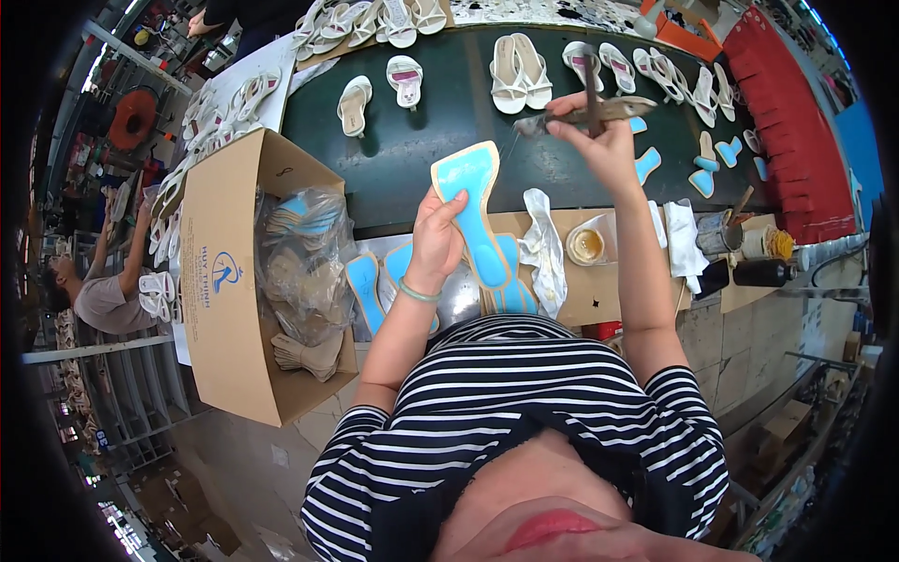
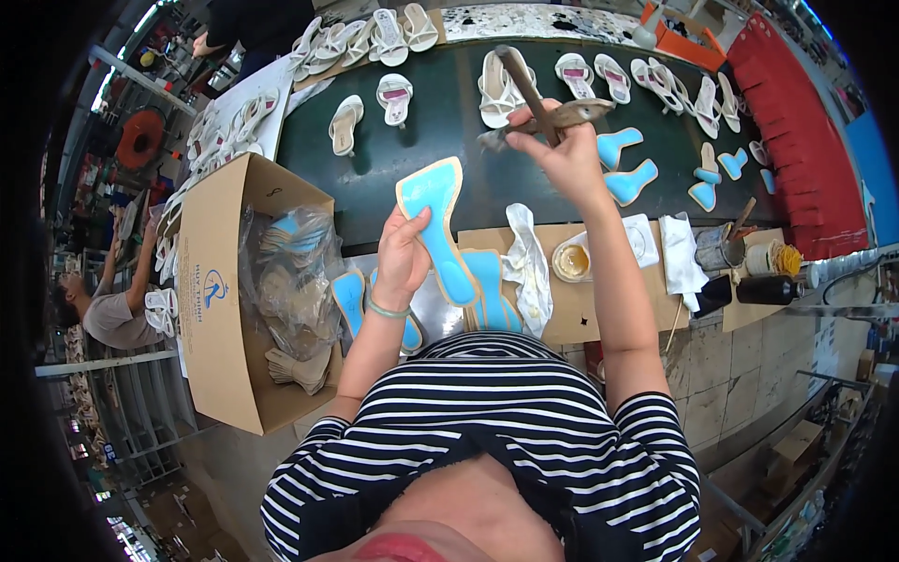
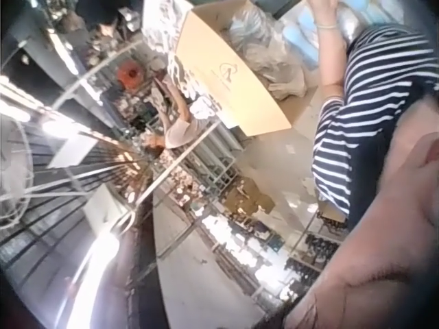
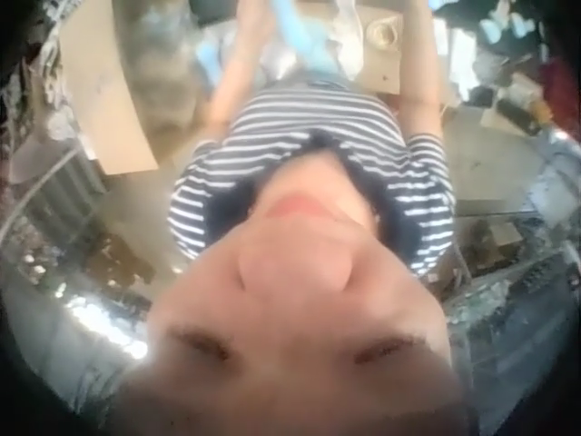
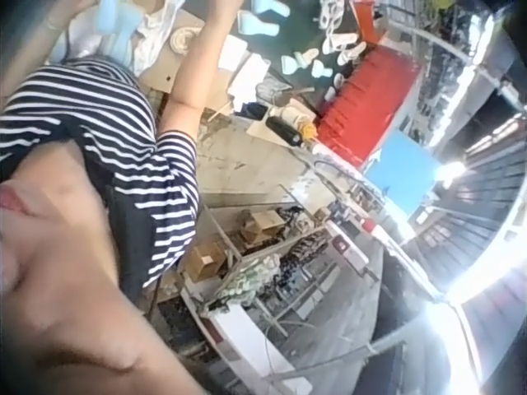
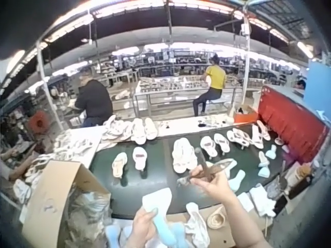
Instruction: The person is applying glue to shoe components and organizing them into boxes on a factory floor.
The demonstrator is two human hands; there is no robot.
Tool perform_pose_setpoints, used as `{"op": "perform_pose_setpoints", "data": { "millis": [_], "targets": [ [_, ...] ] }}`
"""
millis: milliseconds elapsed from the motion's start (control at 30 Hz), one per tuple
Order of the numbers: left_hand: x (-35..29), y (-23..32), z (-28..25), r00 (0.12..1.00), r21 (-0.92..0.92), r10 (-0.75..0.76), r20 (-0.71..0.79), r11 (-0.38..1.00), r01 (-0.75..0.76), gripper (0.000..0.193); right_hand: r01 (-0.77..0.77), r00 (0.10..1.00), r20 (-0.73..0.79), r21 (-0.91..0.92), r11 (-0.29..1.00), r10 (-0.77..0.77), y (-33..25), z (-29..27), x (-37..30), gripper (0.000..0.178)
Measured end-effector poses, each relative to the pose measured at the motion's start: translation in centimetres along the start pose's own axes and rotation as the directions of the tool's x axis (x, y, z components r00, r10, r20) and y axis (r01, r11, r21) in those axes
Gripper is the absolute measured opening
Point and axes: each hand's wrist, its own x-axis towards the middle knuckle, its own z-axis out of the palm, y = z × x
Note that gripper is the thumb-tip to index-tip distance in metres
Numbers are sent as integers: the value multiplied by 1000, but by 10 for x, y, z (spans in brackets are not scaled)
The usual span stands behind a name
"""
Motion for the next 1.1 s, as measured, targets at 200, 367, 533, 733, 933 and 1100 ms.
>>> {"op": "perform_pose_setpoints", "data": {
  "millis": [200, 367, 533, 733, 933, 1100],
  "targets": [
    [-6, 3, -3, 999, 29, -34, 37, 999, 33, 29, -62, 986, 142, -138, 989, 81, 9, 11, -8, 19],
    [9, 6, -47, 963, -74, -232, -135, 972, 223, 32, -167, 983, -103, -171, 971, 151, 12, -28, -6, 28],
    [1, 7, -59, 922, -141, -385, -51, 916, 375, 45, -268, 957, 115, -4, 963, 267, 7, -17, -24, 26],
    [-14, 6, -36, 942, 108, -328, 71, 941, 319, 64, -162, 862, 462, -144, 976, 211, -16, 25, -37, 31],
    [-13, 8, -37, 914, 56, -380, 142, 925, 376, 72, -112, 984, 132, -52, 992, 118, 7, 10, -7, 26],
    [-25, 13, -14, 890, 158, -376, 259, 925, 345, 87, -58, 868, 484, -125, 990, 112, 3, 32, -20, 26]
  ]
}}
